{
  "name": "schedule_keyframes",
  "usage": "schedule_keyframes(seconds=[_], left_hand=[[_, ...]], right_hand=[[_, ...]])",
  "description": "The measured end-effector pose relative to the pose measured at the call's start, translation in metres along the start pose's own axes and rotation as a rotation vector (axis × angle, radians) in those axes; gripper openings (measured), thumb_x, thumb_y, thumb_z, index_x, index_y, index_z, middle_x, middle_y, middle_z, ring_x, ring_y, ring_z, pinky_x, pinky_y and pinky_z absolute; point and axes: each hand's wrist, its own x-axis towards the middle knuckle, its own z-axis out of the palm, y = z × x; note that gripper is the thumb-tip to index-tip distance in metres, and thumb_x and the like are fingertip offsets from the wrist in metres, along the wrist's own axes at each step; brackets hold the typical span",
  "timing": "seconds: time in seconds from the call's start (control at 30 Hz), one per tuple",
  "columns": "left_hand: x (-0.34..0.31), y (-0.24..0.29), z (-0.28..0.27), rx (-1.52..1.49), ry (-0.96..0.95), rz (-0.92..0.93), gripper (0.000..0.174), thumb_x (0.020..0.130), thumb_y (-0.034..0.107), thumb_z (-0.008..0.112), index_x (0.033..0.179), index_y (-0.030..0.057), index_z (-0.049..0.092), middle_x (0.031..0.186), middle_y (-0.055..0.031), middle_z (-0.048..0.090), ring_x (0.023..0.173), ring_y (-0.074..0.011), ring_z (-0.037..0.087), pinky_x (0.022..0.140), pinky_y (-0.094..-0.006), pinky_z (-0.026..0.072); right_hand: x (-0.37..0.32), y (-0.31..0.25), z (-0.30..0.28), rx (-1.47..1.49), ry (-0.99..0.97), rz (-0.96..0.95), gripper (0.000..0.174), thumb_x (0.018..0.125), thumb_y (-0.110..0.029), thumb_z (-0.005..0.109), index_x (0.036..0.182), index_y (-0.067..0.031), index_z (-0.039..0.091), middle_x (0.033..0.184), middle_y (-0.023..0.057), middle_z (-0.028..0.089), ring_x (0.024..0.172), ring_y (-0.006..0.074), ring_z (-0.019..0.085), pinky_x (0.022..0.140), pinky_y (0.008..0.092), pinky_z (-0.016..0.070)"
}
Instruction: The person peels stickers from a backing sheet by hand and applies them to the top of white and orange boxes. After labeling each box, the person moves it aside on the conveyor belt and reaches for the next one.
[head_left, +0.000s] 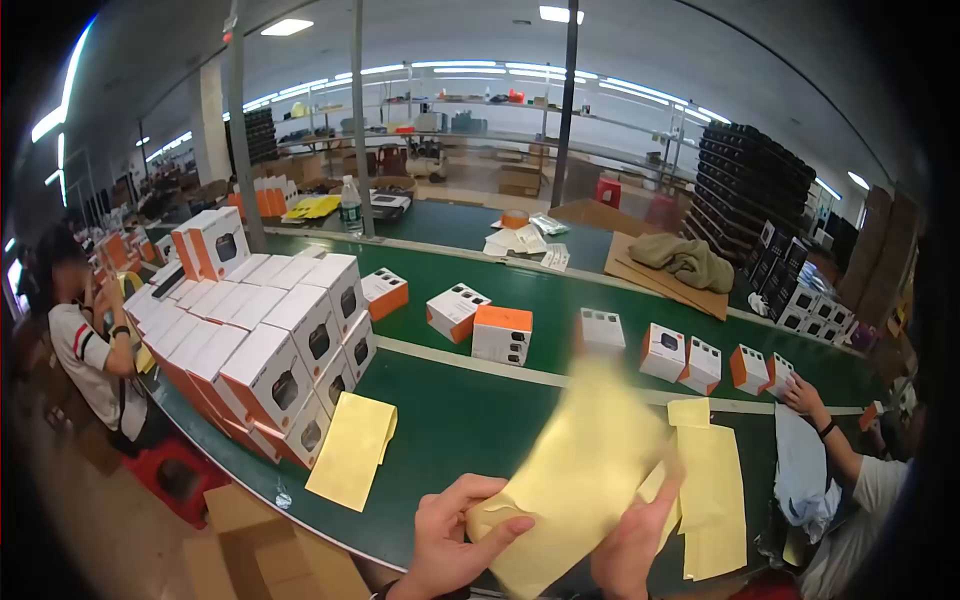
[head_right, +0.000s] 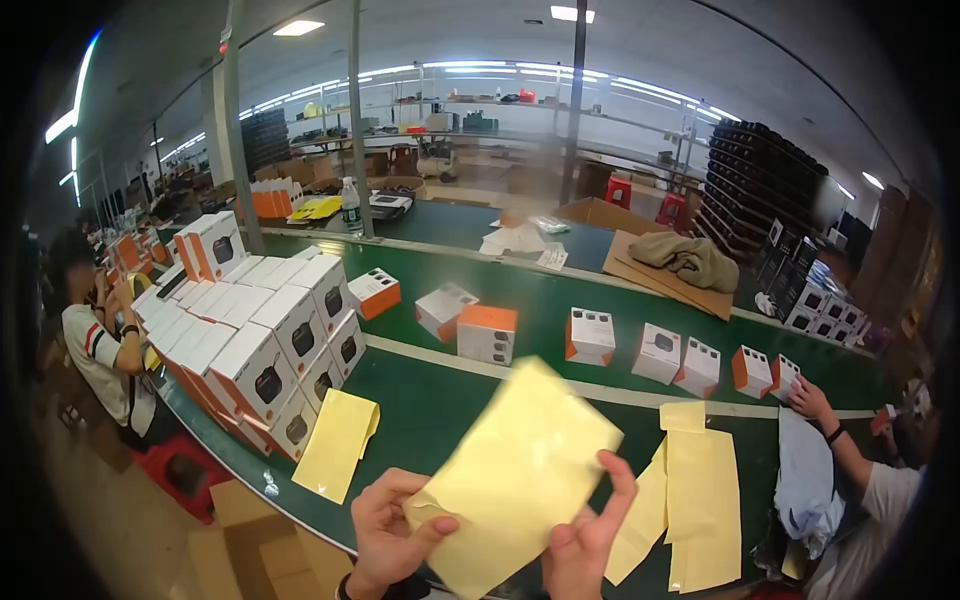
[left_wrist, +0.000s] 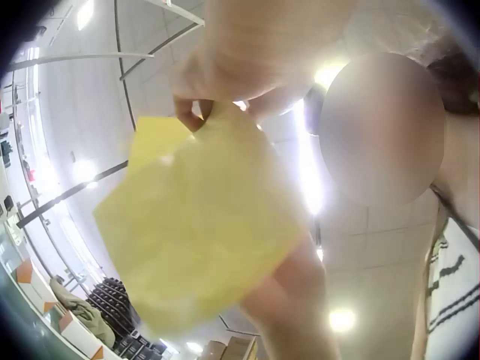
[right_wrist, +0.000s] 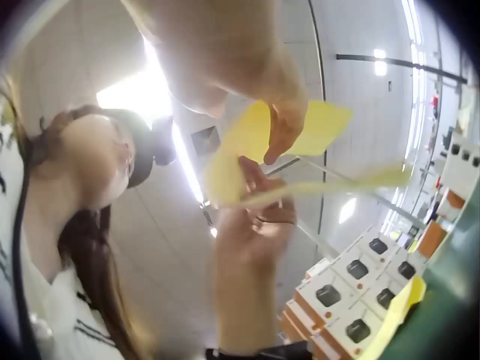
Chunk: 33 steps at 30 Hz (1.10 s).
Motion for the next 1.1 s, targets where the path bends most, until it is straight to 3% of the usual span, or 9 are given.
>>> schedule_keyframes(seconds=[0.07, 0.2, 0.3, 0.4, 0.47, 0.57, 0.63, 0.83, 1.1], left_hand=[[0.008, 0.011, -0.014, 0.045, -0.127, -0.130, 0.040, 0.079, -0.004, 0.073, 0.117, -0.0076, 0.061, 0.097, -0.0128, 0.070, 0.086, -0.0153, 0.067, 0.076, -0.0252, 0.0519], [0.050, 0.023, -0.034, 0.160, -0.253, -0.272, 0.032, 0.078, 0.001, 0.076, 0.108, -0.0067, 0.067, 0.094, -0.0133, 0.071, 0.084, -0.0149, 0.068, 0.075, -0.0245, 0.0513], [0.089, 0.031, -0.055, 0.188, -0.602, -0.177, 0.033, 0.080, 0.007, 0.075, 0.111, -0.0022, 0.068, 0.095, -0.0121, 0.072, 0.079, -0.0158, 0.068, 0.072, -0.0242, 0.0503], [0.117, 0.043, -0.064, 0.371, -0.789, -0.295, 0.034, 0.078, 0.009, 0.076, 0.111, 0.0030, 0.070, 0.095, -0.0087, 0.071, 0.079, -0.0186, 0.066, 0.075, -0.0277, 0.0492], [0.121, 0.042, -0.061, 0.578, -0.619, -0.090, 0.037, 0.075, 0.008, 0.076, 0.111, 0.0053, 0.070, 0.095, -0.0071, 0.070, 0.080, -0.0212, 0.063, 0.077, -0.0305, 0.0485], [0.113, 0.044, -0.032, 1.092, -0.001, 0.410, 0.038, 0.064, 0.005, 0.075, 0.102, 0.0127, 0.074, 0.092, -0.0043, 0.068, 0.085, -0.0265, 0.058, 0.079, -0.0360, 0.0462], [0.091, 0.040, -0.025, 1.119, 0.006, 0.591, 0.028, 0.065, 0.004, 0.074, 0.092, 0.0133, 0.076, 0.093, -0.0043, 0.068, 0.085, -0.0227, 0.061, 0.077, -0.0347, 0.0456], [0.056, 0.009, 0.004, 0.761, -0.015, 0.551, 0.028, 0.071, 0.001, 0.075, 0.099, 0.0049, 0.072, 0.096, -0.0106, 0.067, 0.086, -0.0264, 0.065, 0.075, -0.0354, 0.0506], [0.052, 0.013, -0.001, 0.736, 0.004, 0.436, 0.027, 0.072, 0.006, 0.077, 0.098, 0.0024, 0.071, 0.098, -0.0110, 0.069, 0.091, -0.0256, 0.066, 0.085, -0.0377, 0.0484]], right_hand=[[0.009, -0.019, 0.011, -0.160, -0.011, -0.224, 0.078, 0.096, -0.042, 0.053, 0.151, -0.0039, 0.012, 0.136, 0.0184, 0.047, 0.125, 0.0292, 0.048, 0.105, 0.0408, 0.0383], [0.044, -0.031, 0.004, 0.184, 0.045, 0.018, 0.104, 0.086, -0.049, 0.067, 0.152, -0.0111, -0.004, 0.114, 0.0255, 0.062, 0.102, 0.0298, 0.065, 0.086, 0.0366, 0.0523], [0.059, -0.023, -0.045, 0.084, -0.315, 0.293, 0.099, 0.085, -0.054, 0.065, 0.148, 0.0070, 0.019, 0.100, 0.0192, 0.069, 0.091, 0.0186, 0.069, 0.080, 0.0262, 0.0523], [0.055, -0.017, -0.040, 0.094, -0.359, 0.323, 0.056, 0.089, -0.023, 0.068, 0.129, 0.0108, 0.049, 0.099, 0.0162, 0.070, 0.085, 0.0142, 0.067, 0.077, 0.0236, 0.0515], [0.048, -0.003, -0.039, 0.065, -0.276, 0.358, 0.029, 0.085, 0.008, 0.065, 0.114, 0.0103, 0.059, 0.101, 0.0145, 0.069, 0.086, 0.0108, 0.064, 0.076, 0.0223, 0.0512], [0.044, -0.005, -0.006, -0.182, -0.155, 0.184, 0.027, 0.086, 0.005, 0.066, 0.112, 0.0099, 0.059, 0.097, 0.0127, 0.068, 0.085, 0.0107, 0.065, 0.075, 0.0210, 0.0508], [0.038, 0.001, 0.006, -0.159, -0.077, 0.239, 0.025, 0.082, 0.005, 0.067, 0.105, 0.0068, 0.057, 0.095, 0.0097, 0.066, 0.088, 0.0118, 0.063, 0.076, 0.0224, 0.0489], [0.027, 0.005, 0.015, -0.231, -0.074, 0.329, 0.051, 0.089, -0.018, 0.067, 0.131, 0.0034, 0.048, 0.117, 0.0161, 0.060, 0.105, 0.0222, 0.059, 0.092, 0.0312, 0.0471], [0.025, 0.021, 0.031, -0.004, 0.021, 0.088, 0.037, 0.088, -0.003, 0.063, 0.122, 0.0050, 0.051, 0.109, 0.0131, 0.063, 0.095, 0.0182, 0.062, 0.083, 0.0265, 0.0491]])
